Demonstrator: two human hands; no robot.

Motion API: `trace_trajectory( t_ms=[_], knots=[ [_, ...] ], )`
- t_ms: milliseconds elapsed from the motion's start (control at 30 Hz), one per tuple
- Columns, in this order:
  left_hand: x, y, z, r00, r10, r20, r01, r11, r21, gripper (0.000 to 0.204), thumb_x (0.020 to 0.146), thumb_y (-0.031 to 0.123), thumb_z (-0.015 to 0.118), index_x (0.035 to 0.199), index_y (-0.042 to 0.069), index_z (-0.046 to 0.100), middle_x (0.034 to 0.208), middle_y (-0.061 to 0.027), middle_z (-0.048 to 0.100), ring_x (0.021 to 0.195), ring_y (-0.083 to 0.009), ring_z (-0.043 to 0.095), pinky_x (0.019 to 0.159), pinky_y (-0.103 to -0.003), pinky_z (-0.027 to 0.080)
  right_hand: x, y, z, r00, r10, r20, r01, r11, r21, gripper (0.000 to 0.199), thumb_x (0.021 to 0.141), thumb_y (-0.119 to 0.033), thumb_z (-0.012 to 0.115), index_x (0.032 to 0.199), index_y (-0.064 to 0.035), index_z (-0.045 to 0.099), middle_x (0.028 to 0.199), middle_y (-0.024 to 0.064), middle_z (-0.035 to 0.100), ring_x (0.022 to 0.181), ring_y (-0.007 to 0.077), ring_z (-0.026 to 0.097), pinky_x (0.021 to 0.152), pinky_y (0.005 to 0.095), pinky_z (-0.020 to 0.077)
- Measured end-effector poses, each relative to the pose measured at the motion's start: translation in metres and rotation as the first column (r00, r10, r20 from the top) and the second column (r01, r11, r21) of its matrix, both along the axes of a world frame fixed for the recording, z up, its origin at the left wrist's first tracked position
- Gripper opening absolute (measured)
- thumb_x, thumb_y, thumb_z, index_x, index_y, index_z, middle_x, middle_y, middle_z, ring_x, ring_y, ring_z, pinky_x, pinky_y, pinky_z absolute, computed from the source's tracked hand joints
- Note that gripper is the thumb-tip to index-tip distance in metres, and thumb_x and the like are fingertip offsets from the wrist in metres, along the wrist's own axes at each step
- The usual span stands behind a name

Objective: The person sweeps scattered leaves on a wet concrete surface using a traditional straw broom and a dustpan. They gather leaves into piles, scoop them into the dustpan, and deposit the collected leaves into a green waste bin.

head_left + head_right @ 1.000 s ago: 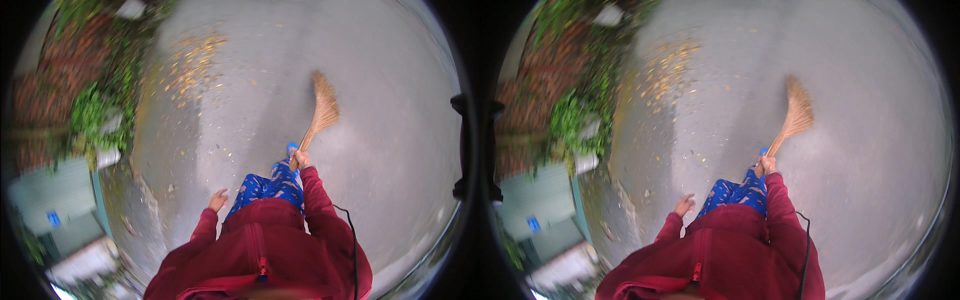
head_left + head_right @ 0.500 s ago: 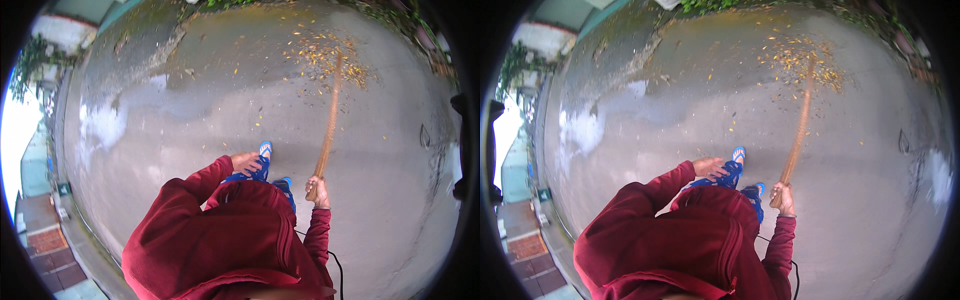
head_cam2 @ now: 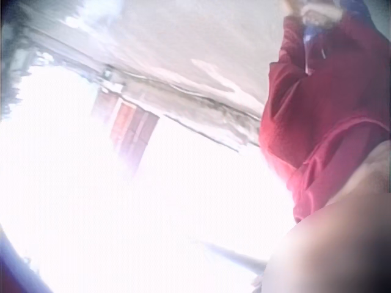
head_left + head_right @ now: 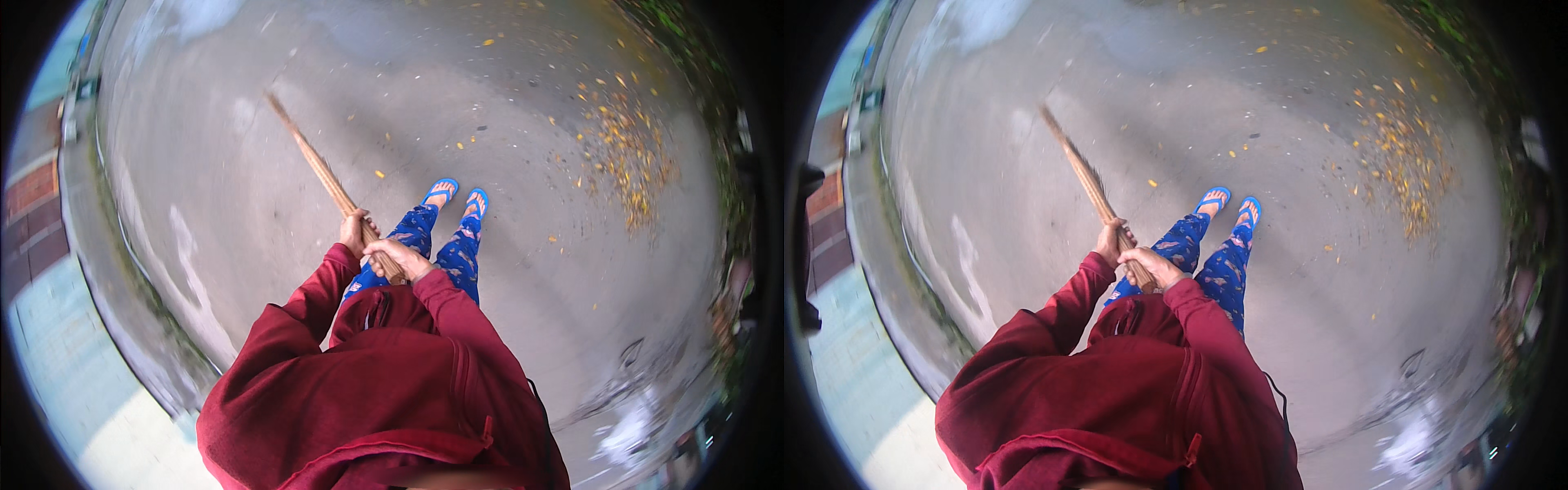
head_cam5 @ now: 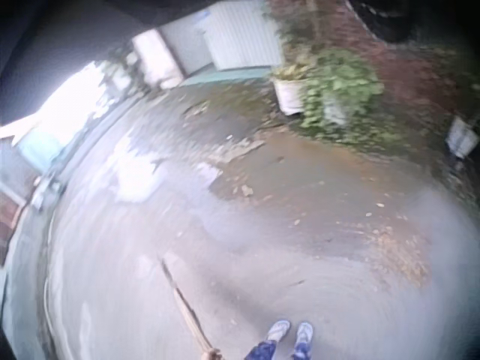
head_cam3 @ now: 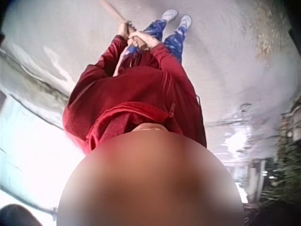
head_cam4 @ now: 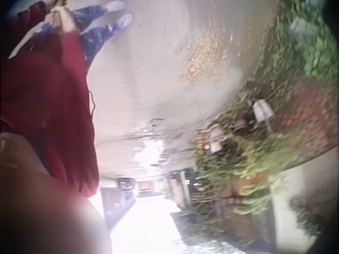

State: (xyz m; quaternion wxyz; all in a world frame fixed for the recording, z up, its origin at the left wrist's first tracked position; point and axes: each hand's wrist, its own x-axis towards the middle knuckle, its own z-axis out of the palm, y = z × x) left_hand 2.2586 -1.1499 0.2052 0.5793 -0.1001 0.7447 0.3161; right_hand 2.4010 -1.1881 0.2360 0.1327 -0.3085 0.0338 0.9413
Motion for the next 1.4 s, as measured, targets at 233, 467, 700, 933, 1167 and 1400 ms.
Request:
trace_trajectory(
  t_ms=[233,467,700,933,1167,1400],
  knots=[
    [-0.035,-0.099,-0.118,0.932,0.258,0.252,-0.213,0.958,-0.194,0.014,0.081,0.018,0.055,0.076,0.009,0.046,0.058,-0.0042,0.047,0.051,-0.0193,0.048,0.051,-0.032,0.044,-0.029,-0.028,-0.096,0.969,0.248,-0.005,-0.242,0.944,-0.225,0.015,0.078,-0.014,0.065,0.077,-0.0068,0.051,0.060,0.0026,0.053,0.048,0.0135,0.052,0.045,0.0259,0.0448],
    [0.216,-0.062,-0.194,0.764,-0.543,-0.349,0.514,0.839,-0.180,0.040,0.072,0.015,0.063,0.105,-0.007,0.056,0.077,-0.0207,0.066,0.066,-0.0303,0.067,0.061,-0.037,0.055,0.154,-0.038,-0.094,0.869,-0.141,0.474,0.342,0.864,-0.370,0.009,0.083,-0.012,0.057,0.078,-0.0082,0.051,0.062,-0.0008,0.047,0.047,0.0083,0.045,0.038,0.0217,0.0387],
    [0.177,-0.013,-0.100,0.753,-0.407,0.518,0.131,0.863,0.488,0.014,0.071,0.003,0.061,0.081,0.001,0.051,0.056,-0.0040,0.051,0.042,-0.0143,0.049,0.037,-0.030,0.042,0.095,-0.025,-0.032,0.735,-0.086,0.672,0.021,0.994,0.105,0.012,0.086,-0.017,0.054,0.085,-0.0056,0.050,0.063,0.0014,0.051,0.048,0.0128,0.051,0.042,0.0280,0.0465],
    [0.116,-0.146,-0.033,0.960,0.244,0.135,-0.258,0.961,0.101,0.012,0.081,0.012,0.055,0.089,0.004,0.053,0.069,-0.0025,0.052,0.051,-0.0128,0.048,0.043,-0.030,0.044,0.091,-0.088,-0.008,0.830,0.475,0.294,-0.493,0.870,-0.014,0.010,0.080,-0.011,0.056,0.085,-0.0044,0.051,0.061,0.0024,0.049,0.047,0.0133,0.050,0.040,0.0285,0.0448],
    [0.080,-0.252,-0.085,0.764,0.628,0.148,-0.620,0.778,-0.104,0.008,0.075,0.010,0.056,0.079,0.004,0.052,0.060,-0.0075,0.052,0.049,-0.0213,0.053,0.046,-0.036,0.047,0.049,-0.120,-0.070,0.683,0.730,0.030,-0.719,0.679,-0.149,0.012,0.081,-0.016,0.062,0.077,-0.0051,0.058,0.062,0.0033,0.056,0.049,0.0130,0.053,0.045,0.0270,0.0457],
    [0.266,-0.131,-0.155,0.950,-0.297,-0.095,0.295,0.955,-0.034,0.041,0.067,0.010,0.063,0.098,-0.012,0.049,0.070,-0.0159,0.062,0.057,-0.0244,0.065,0.051,-0.039,0.053,0.199,-0.079,-0.051,0.841,0.170,0.514,0.079,0.901,-0.427,0.010,0.082,-0.009,0.055,0.077,-0.0074,0.047,0.061,-0.0008,0.045,0.048,0.0060,0.044,0.038,0.0192,0.0365]
  ],
)
